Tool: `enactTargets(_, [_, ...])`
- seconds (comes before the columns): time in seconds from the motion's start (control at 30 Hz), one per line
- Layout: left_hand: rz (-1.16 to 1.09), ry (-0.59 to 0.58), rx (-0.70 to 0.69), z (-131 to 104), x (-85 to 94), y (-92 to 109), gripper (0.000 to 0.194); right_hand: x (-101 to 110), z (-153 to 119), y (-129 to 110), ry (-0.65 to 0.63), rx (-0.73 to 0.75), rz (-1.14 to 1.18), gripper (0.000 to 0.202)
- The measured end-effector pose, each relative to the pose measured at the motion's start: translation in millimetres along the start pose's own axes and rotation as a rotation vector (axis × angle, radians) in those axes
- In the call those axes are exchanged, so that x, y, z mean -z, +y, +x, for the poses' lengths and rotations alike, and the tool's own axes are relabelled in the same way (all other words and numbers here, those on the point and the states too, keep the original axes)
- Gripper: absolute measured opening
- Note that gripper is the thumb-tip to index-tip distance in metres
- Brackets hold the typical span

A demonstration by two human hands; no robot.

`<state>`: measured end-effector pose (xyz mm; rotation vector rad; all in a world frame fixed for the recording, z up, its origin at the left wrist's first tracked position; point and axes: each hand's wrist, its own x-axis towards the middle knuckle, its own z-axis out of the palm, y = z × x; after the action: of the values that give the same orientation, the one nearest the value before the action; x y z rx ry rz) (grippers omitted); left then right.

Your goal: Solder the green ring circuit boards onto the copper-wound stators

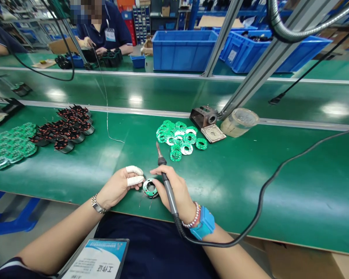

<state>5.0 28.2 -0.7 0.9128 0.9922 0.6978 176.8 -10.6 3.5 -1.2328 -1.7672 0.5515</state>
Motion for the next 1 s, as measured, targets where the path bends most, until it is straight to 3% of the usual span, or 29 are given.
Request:
enactTargets(0.27, [0.097, -0.094, -0.05, 0.1, -2.6, 4.7, 0.016, -10.9, 15.8, -6.5, -0.044, 0.101, -0.072, 0.023])
enactTargets(0.53, [0.155, -0.098, -0.059, -3.3, -4.8, 0.7, 0.02, -16.6, 2.4, -15.7, 0.022, 0.099, -0.193, 0.023])
enactTargets(0.7, [0.135, -0.158, -0.006, -0.1, -0.4, -2.7, 0.022, 1.7, -6.6, -25.4, 0.124, 0.022, -0.168, 0.016])
enactTargets(0.83, [0.12, -0.189, 0.033, 2.0, 1.1, -2.2, 0.022, 21.6, -15.8, -29.2, 0.076, 0.025, -0.079, 0.011])
enactTargets(1.0, [0.17, -0.196, 0.043, 1.2, 1.4, 1.1, 0.018, 38.7, -25.3, -28.2, 0.039, 0.118, -0.041, 0.023])
